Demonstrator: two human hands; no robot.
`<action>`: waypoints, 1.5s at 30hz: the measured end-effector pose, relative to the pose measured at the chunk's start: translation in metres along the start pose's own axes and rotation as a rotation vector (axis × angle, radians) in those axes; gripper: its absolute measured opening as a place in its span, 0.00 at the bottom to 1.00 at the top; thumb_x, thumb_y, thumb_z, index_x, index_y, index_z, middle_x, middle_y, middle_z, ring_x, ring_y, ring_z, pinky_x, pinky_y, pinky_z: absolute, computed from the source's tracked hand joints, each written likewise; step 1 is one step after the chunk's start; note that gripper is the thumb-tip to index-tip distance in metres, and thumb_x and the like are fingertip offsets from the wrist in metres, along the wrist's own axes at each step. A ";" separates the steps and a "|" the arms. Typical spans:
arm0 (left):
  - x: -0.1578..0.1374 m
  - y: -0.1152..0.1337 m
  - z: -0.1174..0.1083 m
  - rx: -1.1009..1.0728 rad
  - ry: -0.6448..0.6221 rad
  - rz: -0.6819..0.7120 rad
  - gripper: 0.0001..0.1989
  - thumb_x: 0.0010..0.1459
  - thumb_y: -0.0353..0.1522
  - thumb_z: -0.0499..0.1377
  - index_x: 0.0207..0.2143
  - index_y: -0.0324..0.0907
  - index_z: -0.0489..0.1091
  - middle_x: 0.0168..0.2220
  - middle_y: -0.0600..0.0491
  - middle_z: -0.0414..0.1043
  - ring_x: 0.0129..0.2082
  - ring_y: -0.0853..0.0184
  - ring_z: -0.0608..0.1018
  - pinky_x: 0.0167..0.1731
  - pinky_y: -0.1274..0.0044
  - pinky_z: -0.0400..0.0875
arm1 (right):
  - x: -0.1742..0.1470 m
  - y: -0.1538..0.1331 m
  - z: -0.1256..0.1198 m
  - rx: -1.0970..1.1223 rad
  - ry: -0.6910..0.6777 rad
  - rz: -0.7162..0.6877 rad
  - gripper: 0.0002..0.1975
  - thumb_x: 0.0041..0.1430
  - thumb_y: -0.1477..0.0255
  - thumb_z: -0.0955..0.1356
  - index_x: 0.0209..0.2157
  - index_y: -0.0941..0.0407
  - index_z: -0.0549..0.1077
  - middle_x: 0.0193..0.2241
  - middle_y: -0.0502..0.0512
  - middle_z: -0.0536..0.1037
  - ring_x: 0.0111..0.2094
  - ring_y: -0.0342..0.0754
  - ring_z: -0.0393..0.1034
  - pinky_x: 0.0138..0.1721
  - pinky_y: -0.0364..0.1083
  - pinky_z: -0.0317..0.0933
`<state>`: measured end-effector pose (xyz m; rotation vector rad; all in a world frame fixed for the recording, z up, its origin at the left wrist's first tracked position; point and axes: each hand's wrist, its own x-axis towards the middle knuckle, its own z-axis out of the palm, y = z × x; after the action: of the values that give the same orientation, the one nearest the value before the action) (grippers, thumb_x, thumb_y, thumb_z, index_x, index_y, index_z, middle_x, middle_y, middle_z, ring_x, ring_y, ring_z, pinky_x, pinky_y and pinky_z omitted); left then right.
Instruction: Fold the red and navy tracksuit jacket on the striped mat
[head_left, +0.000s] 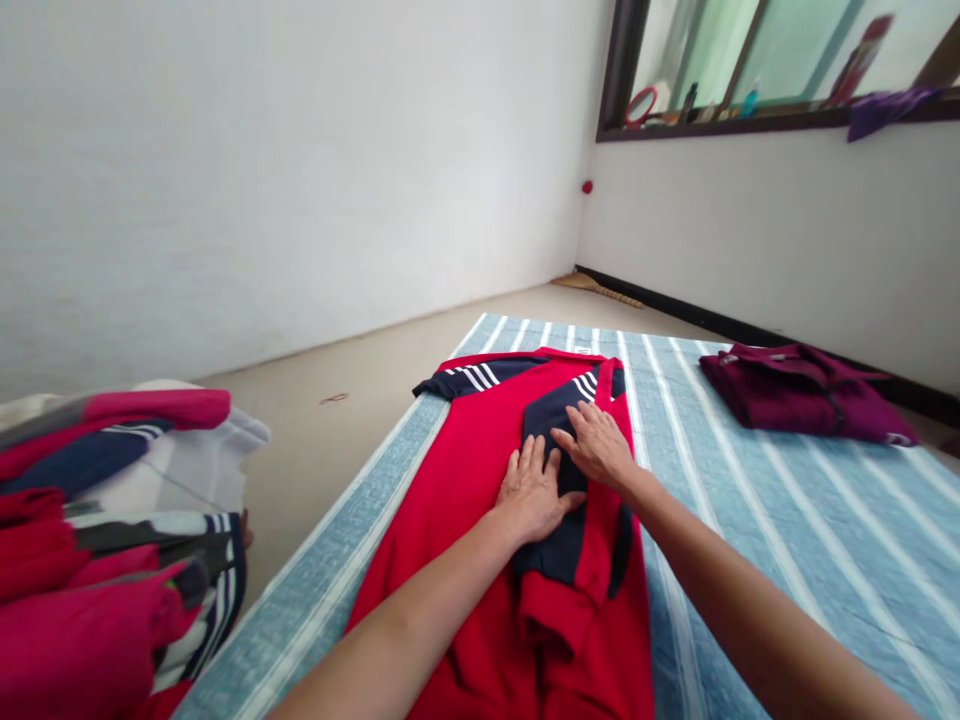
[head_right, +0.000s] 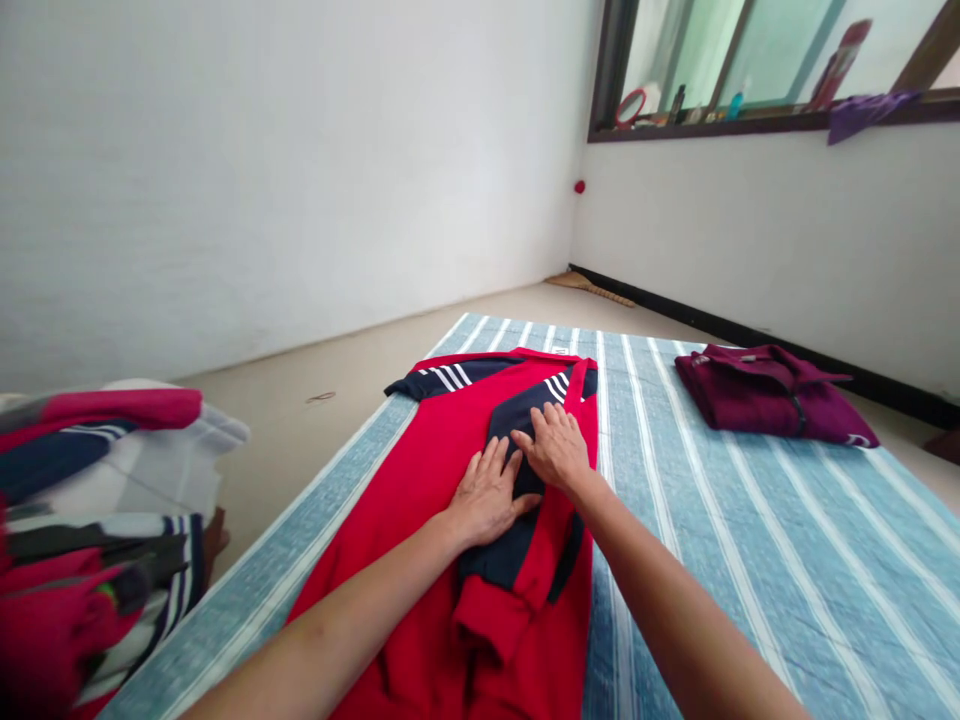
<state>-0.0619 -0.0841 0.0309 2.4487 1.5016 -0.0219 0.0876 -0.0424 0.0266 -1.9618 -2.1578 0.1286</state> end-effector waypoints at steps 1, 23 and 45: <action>-0.001 -0.001 0.002 0.012 0.011 0.009 0.39 0.61 0.52 0.44 0.65 0.36 0.48 0.68 0.41 0.38 0.67 0.53 0.41 0.63 0.60 0.42 | -0.012 -0.005 0.003 0.007 -0.011 -0.014 0.29 0.66 0.55 0.56 0.60 0.59 0.60 0.62 0.64 0.59 0.63 0.57 0.49 0.61 0.54 0.44; -0.005 -0.011 0.015 0.098 0.071 0.072 0.32 0.63 0.40 0.45 0.66 0.37 0.45 0.68 0.41 0.37 0.67 0.54 0.42 0.62 0.59 0.43 | -0.147 -0.051 0.030 0.324 0.117 -0.175 0.35 0.59 0.55 0.63 0.62 0.61 0.59 0.64 0.66 0.56 0.65 0.59 0.46 0.62 0.59 0.49; -0.004 -0.004 0.008 0.021 0.036 0.012 0.42 0.60 0.55 0.41 0.66 0.35 0.47 0.68 0.39 0.37 0.67 0.52 0.41 0.62 0.57 0.40 | -0.172 -0.074 0.009 0.266 0.488 -0.486 0.14 0.46 0.83 0.61 0.35 0.55 0.69 0.45 0.61 0.72 0.50 0.56 0.65 0.48 0.54 0.63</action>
<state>-0.0666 -0.0879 0.0231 2.4879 1.5086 0.0090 0.0279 -0.2197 0.0158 -1.1365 -2.0768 -0.1257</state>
